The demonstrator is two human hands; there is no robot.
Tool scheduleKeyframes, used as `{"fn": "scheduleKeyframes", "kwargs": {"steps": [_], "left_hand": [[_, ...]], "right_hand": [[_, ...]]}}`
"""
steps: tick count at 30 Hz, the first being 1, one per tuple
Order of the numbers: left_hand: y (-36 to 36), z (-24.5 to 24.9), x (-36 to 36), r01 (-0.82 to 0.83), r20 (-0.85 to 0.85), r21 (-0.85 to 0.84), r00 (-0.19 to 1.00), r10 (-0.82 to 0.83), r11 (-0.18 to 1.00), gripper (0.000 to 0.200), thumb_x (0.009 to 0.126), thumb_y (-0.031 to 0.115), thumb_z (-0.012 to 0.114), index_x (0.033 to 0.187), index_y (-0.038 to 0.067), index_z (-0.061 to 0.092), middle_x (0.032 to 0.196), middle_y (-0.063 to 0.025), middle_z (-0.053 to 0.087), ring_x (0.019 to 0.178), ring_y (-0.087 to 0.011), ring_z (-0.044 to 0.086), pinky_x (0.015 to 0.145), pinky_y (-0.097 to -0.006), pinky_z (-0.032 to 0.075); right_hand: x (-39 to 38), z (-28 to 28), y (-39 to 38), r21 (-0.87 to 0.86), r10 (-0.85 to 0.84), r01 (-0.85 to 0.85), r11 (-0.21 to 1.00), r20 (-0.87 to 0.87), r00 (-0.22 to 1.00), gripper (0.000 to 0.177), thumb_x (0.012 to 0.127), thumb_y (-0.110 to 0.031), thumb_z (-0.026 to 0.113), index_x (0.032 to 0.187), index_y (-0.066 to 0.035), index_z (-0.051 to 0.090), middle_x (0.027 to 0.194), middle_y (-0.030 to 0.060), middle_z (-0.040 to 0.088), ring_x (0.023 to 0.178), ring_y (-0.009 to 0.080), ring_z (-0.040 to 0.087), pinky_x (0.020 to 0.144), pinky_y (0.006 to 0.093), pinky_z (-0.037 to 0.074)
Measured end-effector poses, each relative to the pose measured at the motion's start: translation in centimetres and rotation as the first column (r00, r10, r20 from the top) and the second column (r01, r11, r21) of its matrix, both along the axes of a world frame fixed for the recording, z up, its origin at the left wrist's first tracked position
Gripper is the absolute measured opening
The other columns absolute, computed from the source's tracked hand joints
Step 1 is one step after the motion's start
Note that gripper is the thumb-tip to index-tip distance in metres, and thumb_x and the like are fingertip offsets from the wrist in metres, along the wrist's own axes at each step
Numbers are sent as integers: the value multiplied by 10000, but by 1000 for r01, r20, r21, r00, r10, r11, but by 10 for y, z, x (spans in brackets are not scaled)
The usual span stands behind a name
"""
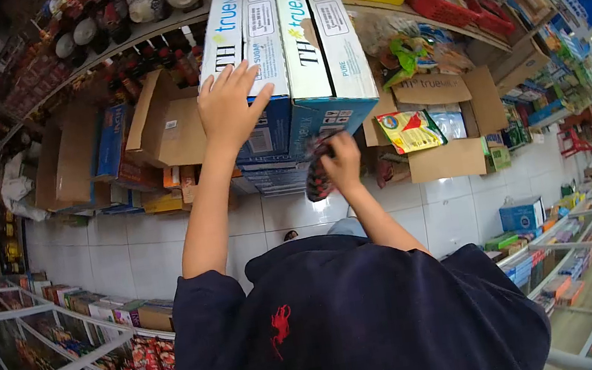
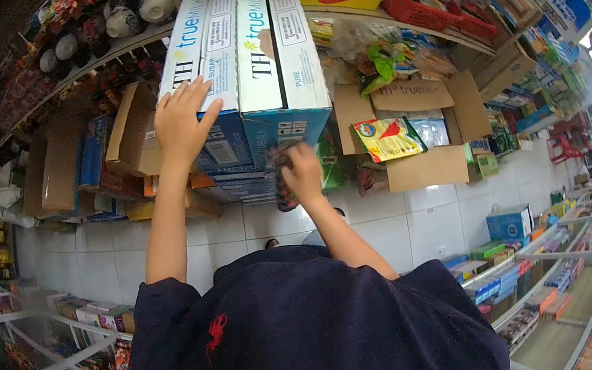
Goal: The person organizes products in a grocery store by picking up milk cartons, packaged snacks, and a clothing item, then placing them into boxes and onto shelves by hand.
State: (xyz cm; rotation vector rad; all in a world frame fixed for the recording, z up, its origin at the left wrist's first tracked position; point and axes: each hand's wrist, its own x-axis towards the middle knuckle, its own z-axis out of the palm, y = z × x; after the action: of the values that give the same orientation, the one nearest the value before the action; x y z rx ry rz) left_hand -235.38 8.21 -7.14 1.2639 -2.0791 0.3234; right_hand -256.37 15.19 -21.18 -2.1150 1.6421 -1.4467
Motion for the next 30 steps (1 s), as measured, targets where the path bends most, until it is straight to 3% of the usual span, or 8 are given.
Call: {"fn": "scheduleKeyframes", "kwargs": {"steps": [3, 9, 12, 15, 19, 23, 27, 30], "left_hand": [[-3, -4, -3, -74, -13, -36, 997, 73, 997, 361, 807, 397, 485, 1019, 138, 620, 1088, -70, 582, 1059, -234, 517, 913, -412, 333], [-5, -12, -3, -119, -10, -92, 993, 119, 989, 337, 807, 372, 484, 1016, 146, 621, 1067, -54, 595, 1035, -218, 536, 907, -417, 342], [-5, -10, -3, -109, -15, -100, 994, 108, 989, 331, 807, 362, 482, 1015, 145, 621, 1066, -51, 595, 1032, -217, 537, 911, -415, 337], [-4, -10, -4, -121, -28, -99, 993, 119, 988, 329, 808, 356, 483, 1015, 141, 621, 1067, -52, 595, 1031, -218, 538, 917, -409, 328], [-5, -11, -4, -107, -62, -127, 993, 100, 986, 324, 797, 352, 496, 981, 120, 628, 1045, -61, 603, 1011, -226, 545, 901, -419, 332], [-5, -13, -2, -81, -69, -144, 995, 72, 986, 335, 786, 360, 510, 960, 100, 630, 1036, -79, 606, 1014, -235, 538, 885, -432, 338], [-1, -9, 2, -85, -21, -99, 996, 84, 991, 362, 812, 386, 478, 1030, 128, 610, 1089, -67, 582, 1061, -232, 514, 931, -423, 302], [2, -9, 3, -60, 28, -89, 998, 63, 994, 387, 816, 411, 472, 1046, 129, 600, 1105, -73, 573, 1074, -240, 503, 933, -429, 295]], "right_hand": [[5, -26, 3, 93, -11, 10, 996, 5, 1000, 254, 581, -29, 565, 831, -22, 520, 814, 140, 478, 780, 339, 486, 672, 382, 408], [1, 73, -9, -303, -25, 54, 951, 100, 995, 310, 543, 47, 543, 846, -19, 543, 807, 133, 492, 756, 285, 504, 672, 345, 420], [-12, 113, -12, -331, -89, 138, 933, 159, 983, 337, 555, 59, 575, 881, -26, 561, 819, 121, 486, 763, 266, 496, 679, 314, 409], [-19, 98, -13, -352, -64, 95, 931, 98, 993, 339, 552, 63, 595, 877, -25, 563, 824, 117, 484, 776, 266, 489, 685, 322, 408], [-18, 63, -4, -262, -45, 41, 964, -11, 999, 309, 534, 54, 569, 830, -31, 548, 818, 123, 499, 787, 296, 498, 673, 353, 416], [-20, 0, 2, 39, 114, -109, 993, -137, 984, 287, 543, 36, 560, 823, -26, 544, 828, 129, 503, 805, 317, 500, 693, 373, 412], [-23, 2, 0, 64, 140, -133, 989, -122, 983, 278, 560, 37, 545, 830, -28, 548, 805, 139, 499, 775, 326, 505, 661, 371, 421], [-16, 59, -3, -45, 165, -165, 985, 5, 986, 297, 566, 35, 580, 855, -32, 563, 802, 121, 508, 769, 278, 517, 660, 331, 424]]}}
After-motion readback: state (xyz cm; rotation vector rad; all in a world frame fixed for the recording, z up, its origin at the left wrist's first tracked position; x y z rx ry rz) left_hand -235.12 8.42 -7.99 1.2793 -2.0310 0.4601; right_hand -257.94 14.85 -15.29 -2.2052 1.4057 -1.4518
